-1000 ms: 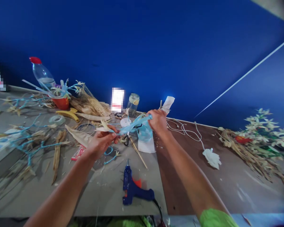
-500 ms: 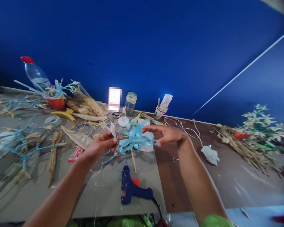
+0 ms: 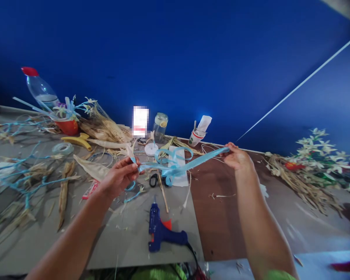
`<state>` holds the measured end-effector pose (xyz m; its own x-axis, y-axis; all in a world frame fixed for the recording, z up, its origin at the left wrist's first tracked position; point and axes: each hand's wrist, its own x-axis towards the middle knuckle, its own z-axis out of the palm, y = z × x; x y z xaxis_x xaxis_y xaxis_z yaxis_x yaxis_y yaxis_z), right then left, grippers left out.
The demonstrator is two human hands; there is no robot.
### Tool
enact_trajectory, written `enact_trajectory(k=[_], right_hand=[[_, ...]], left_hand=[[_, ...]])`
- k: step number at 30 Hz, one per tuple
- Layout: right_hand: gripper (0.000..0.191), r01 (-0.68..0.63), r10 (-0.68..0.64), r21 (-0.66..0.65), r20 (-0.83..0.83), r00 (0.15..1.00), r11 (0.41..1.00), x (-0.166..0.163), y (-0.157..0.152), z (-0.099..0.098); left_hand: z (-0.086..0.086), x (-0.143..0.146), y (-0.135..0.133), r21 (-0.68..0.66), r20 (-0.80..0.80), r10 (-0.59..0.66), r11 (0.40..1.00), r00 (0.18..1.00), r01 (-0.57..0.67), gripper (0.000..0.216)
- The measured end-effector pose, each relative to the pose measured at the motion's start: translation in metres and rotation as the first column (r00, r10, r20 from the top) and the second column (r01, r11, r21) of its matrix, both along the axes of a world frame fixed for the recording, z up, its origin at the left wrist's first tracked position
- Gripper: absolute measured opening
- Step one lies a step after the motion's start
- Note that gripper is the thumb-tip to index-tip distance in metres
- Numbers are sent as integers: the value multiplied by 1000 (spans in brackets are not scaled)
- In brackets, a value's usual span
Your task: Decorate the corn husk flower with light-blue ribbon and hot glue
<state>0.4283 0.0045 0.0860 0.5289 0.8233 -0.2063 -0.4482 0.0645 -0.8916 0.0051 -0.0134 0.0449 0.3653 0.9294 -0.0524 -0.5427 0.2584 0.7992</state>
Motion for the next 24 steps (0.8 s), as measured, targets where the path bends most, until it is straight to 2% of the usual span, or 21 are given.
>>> enact_trajectory(k=[2,3,5,6,7,8,9,10,11,12,13,14,16,18,20,22,24], right_hand=[[8,87,-88,-56,-14,996,995,8,1,-7],[11,90,-88,-63,30,996,994,10,1,-11],[27,19,0,-83,221,975,996,7,-1,-13],[35,-43,82,-116,358,930,992,1,-3,-12],[43,-108,184,-176,504,844,979,-7,-6,-10],[48,-152,280,-248,646,711,957,-18,-9,-6],[50,-167,348,-307,776,525,937,-32,-12,-2],[56,-129,336,-311,880,334,942,-47,-15,4],[63,-90,268,-255,947,178,963,-63,-17,9],[68,-88,180,-173,981,76,981,-79,-20,14],[66,-119,109,-105,994,25,987,-94,-21,19],[60,-162,70,-69,998,3,984,-107,-22,24],[43,-165,19,-25,999,-37,986,-127,-22,31],[36,-141,77,-91,992,-102,986,-138,-19,38],[40,-176,156,-181,977,-146,967,-142,-15,43],[49,-309,190,-218,974,-121,926,-143,-13,45],[58,-432,180,-167,984,-11,887,-145,-10,44]], left_hand=[[2,-1,2,-26,37,35,999,999,-34,12],[3,-1,3,-35,52,43,999,998,-41,12],[4,0,3,-43,59,46,998,997,-44,11],[4,1,3,-43,51,46,998,998,-44,10],[4,2,2,-42,37,47,998,998,-46,11],[4,4,1,-41,18,50,998,999,-49,11],[3,6,0,-40,-5,51,998,999,-51,13],[3,8,-1,-37,-28,49,998,998,-50,14],[3,10,-1,-32,-47,42,999,998,-44,16],[2,12,-2,-25,-64,35,999,997,-37,17],[2,14,-2,-18,-76,27,999,997,-28,18],[1,15,-2,-11,-84,20,1000,996,-21,18],[0,16,-2,-10,-94,24,1000,995,-25,18],[0,16,-2,-22,-99,38,999,994,-40,19],[-1,15,-2,-26,-99,50,998,994,-53,19],[-1,16,-2,-14,-105,48,999,993,-50,19],[-3,16,-2,4,-113,44,999,993,-44,18]])
